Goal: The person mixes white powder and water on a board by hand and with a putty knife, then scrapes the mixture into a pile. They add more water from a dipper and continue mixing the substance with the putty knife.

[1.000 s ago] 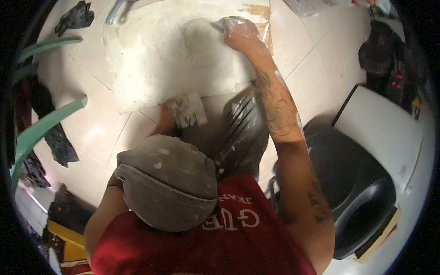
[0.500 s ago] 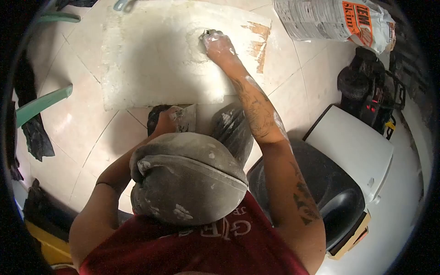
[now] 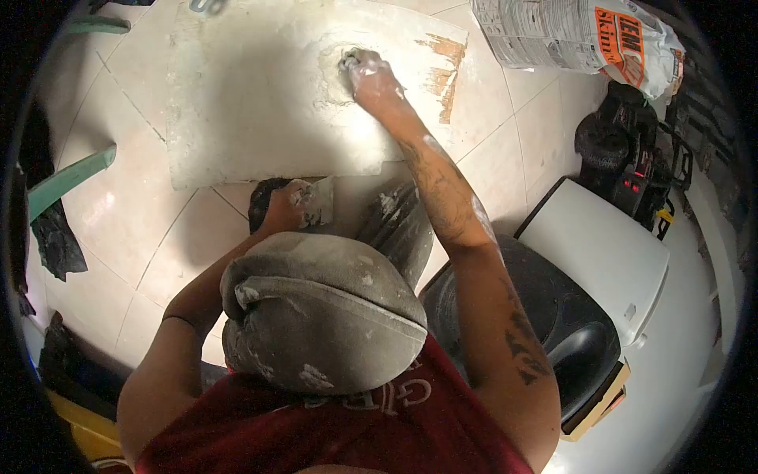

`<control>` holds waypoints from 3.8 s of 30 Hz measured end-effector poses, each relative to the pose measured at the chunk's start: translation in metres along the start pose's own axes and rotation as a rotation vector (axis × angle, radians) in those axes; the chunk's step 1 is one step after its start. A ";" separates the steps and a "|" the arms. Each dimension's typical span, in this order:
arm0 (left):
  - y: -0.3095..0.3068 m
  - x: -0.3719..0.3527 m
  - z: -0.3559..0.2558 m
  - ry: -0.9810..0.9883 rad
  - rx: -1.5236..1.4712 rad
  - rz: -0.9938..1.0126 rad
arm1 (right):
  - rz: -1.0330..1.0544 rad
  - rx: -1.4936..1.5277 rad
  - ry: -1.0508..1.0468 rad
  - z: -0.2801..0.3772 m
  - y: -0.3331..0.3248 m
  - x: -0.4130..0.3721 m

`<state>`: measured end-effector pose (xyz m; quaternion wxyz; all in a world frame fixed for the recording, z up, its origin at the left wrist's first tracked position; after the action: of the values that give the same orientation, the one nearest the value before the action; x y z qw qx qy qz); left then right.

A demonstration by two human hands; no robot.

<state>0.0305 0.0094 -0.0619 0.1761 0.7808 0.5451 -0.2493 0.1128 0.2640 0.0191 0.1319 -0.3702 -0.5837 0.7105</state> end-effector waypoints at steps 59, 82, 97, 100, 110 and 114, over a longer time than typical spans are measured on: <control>0.000 -0.002 -0.015 0.024 0.060 0.023 | 0.177 -0.148 0.134 -0.047 -0.019 -0.004; 0.004 0.001 -0.003 0.053 0.168 -0.012 | 0.091 -0.181 0.023 -0.033 -0.056 -0.017; -0.002 -0.003 -0.017 0.109 0.074 -0.025 | 0.150 -0.053 -0.241 0.002 -0.027 -0.049; -0.001 -0.003 -0.014 0.025 0.088 -0.001 | 0.141 -0.022 -0.294 0.010 -0.021 -0.045; 0.001 -0.001 -0.012 0.047 0.054 0.012 | 0.264 -0.086 -0.155 -0.003 -0.019 -0.005; -0.001 -0.003 -0.014 0.065 0.058 -0.004 | 0.199 -0.034 -0.157 -0.010 -0.027 -0.012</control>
<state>0.0321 0.0155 -0.0486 0.1353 0.7922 0.5446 -0.2397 0.1215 0.2714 0.0485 0.0084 -0.3717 -0.5644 0.7371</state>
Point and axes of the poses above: each hand's wrist, its own x-axis towards the middle knuckle, its own y-axis out of the palm, z = x × y, the point moved 6 cm from there along x, towards the middle knuckle, and after that the axes turned 12 degrees about z, right-handed, at the moved point
